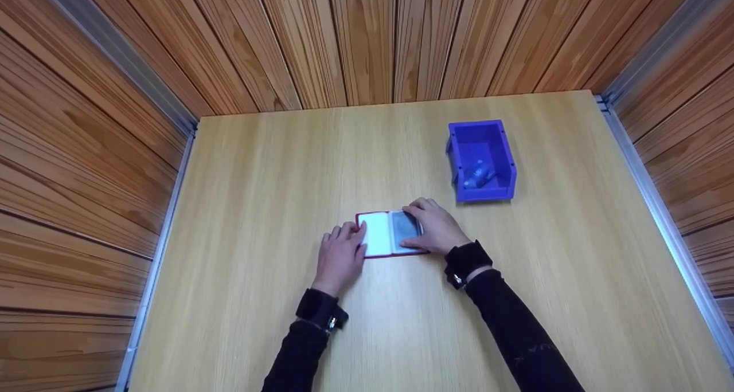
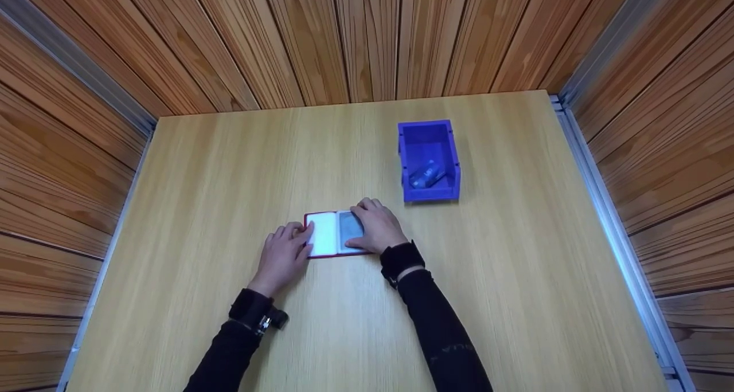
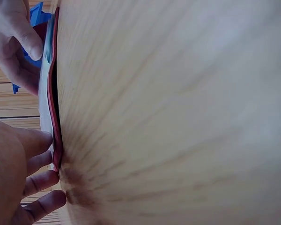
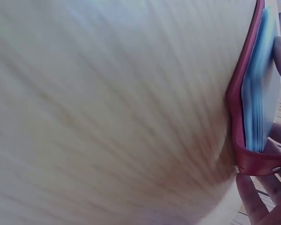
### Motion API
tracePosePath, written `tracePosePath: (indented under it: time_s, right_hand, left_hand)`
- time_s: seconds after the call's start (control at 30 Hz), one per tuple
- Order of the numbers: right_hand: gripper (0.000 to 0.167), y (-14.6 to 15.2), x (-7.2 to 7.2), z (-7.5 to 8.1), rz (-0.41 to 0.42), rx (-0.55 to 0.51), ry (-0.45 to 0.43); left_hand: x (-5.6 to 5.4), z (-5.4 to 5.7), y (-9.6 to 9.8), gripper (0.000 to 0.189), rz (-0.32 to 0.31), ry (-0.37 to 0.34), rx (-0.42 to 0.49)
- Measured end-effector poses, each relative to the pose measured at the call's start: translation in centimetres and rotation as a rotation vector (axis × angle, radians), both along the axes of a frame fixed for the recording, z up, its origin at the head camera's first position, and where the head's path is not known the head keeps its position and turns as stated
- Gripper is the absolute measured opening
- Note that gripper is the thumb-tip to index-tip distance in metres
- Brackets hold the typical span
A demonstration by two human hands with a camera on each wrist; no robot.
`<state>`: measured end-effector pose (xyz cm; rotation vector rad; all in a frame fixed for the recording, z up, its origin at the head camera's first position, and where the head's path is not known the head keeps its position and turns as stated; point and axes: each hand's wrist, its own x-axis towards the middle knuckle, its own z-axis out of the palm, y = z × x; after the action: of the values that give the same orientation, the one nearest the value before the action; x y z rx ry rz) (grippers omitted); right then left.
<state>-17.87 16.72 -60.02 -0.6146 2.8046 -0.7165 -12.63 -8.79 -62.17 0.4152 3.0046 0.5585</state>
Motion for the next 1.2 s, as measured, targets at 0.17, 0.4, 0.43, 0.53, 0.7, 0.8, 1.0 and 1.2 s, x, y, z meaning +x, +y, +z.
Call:
tracePosePath:
  time_s: [0.17,0.4,0.43,0.53,0.7,0.8,1.0,1.2]
  right_hand:
    - [0.083,-0.1,0.0,0.3,-0.005,0.007,-0.012]
    - [0.079,-0.4,-0.2,0.6,-0.001,0.028,0.025]
    - [0.078,-0.5,-0.2,0.5,0.002,0.033,0.034]
    - [0.077,-0.5,-0.2,0.5,0.005,0.036,0.051]
    - [0.078,-0.7,-0.2,0.6,0.005,0.039,0.056]
    - [0.078,-0.7,-0.3,0.7,0.002,0.048,0.053]
    - [0.075,-1.1,-0.6,1.0,-0.019,0.027,0.008]
    - [0.068,-1.5,-0.7,0.8,-0.075,-0.028,-0.043]
  left_hand:
    - [0.0,0.0,0.1,0.052,0.000,-0.025,-0.011]
    - [-0.1,-0.1,0.1,0.051,-0.001,0.005,-0.015]
    - [-0.1,-0.1,0.1,0.051,-0.001,0.010,-0.016]
    - [-0.1,-0.2,0.0,0.051,-0.001,0.022,-0.017]
    - [-0.1,-0.2,-0.1,0.051,0.000,0.026,-0.017]
    - [-0.1,-0.1,0.0,0.051,0.001,0.011,-0.022]
    - [-0.1,0.0,0.0,0.053,0.008,-0.024,-0.039]
    - [-0.1,0.0,0.0,0.053,0.003,-0.029,-0.045]
